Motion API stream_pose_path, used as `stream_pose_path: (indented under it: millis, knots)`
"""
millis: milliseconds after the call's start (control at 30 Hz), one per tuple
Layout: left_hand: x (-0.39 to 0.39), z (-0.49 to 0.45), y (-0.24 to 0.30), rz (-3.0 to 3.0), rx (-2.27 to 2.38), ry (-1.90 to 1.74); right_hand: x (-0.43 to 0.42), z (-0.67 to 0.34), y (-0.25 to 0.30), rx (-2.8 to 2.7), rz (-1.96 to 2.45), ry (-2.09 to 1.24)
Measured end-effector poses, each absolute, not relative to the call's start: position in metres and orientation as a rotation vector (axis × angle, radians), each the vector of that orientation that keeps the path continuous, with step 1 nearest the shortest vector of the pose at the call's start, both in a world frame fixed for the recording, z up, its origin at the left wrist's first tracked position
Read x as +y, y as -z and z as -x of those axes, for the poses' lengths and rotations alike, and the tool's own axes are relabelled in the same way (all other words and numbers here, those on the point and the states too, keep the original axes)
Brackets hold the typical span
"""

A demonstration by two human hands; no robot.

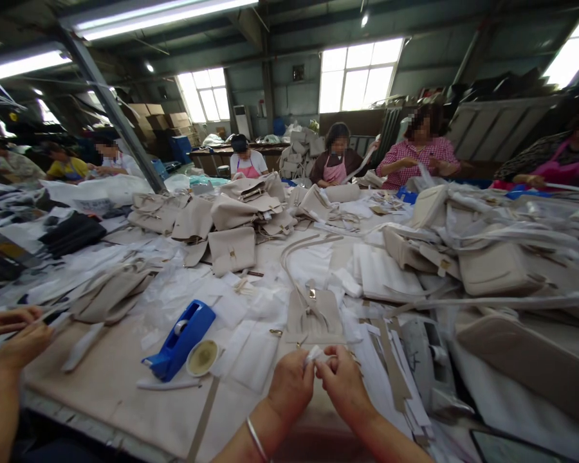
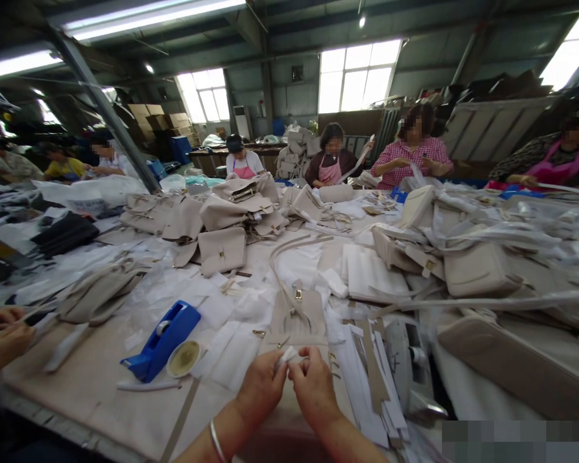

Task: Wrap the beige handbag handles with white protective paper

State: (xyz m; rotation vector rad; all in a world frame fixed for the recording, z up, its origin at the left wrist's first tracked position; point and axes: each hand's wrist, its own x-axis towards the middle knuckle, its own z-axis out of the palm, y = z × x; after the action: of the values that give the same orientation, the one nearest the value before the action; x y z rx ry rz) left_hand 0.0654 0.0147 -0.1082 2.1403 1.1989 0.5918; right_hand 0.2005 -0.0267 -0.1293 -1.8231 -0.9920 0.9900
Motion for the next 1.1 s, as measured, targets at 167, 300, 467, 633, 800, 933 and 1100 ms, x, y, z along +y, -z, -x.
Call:
stream_pose_path:
  millis: [167, 300, 467, 633, 800, 933, 1100]
  knots:
    - [0.02, -0.057, 0.094, -1.58, 0.986, -0.509, -0.018, -0.199, 0.128, -0.945, 1.695, -1.16]
    - [0.021, -0.051, 0.089, -1.364, 0.888, -0.566, -0.009, -0.196, 0.119, -0.977, 1.67, -1.269]
    - [0.02, -0.048, 0.096, -1.137, 0.809, -0.654, -0.005, -0.191, 0.125, -0.977, 1.527, -1.352]
    - [0.026, -0.043, 0.117, -0.938, 0.679, -0.612, 0.0, -0.198, 0.13, -1.187, 1.247, -1.328]
    - [0.029, -0.038, 0.127, -0.899, 0.582, -0.576, 0.009, -0.211, 0.122, -1.44, 1.2, -1.302]
    - [0.027, -0.043, 0.135, -0.756, 0.531, -0.57, 0.012, -0.209, 0.121, -1.344, 1.043, -1.449]
    - [0.017, -0.05, 0.133, -0.479, 0.538, -0.474, 0.01, -0.203, 0.13, -1.044, 0.951, -1.668]
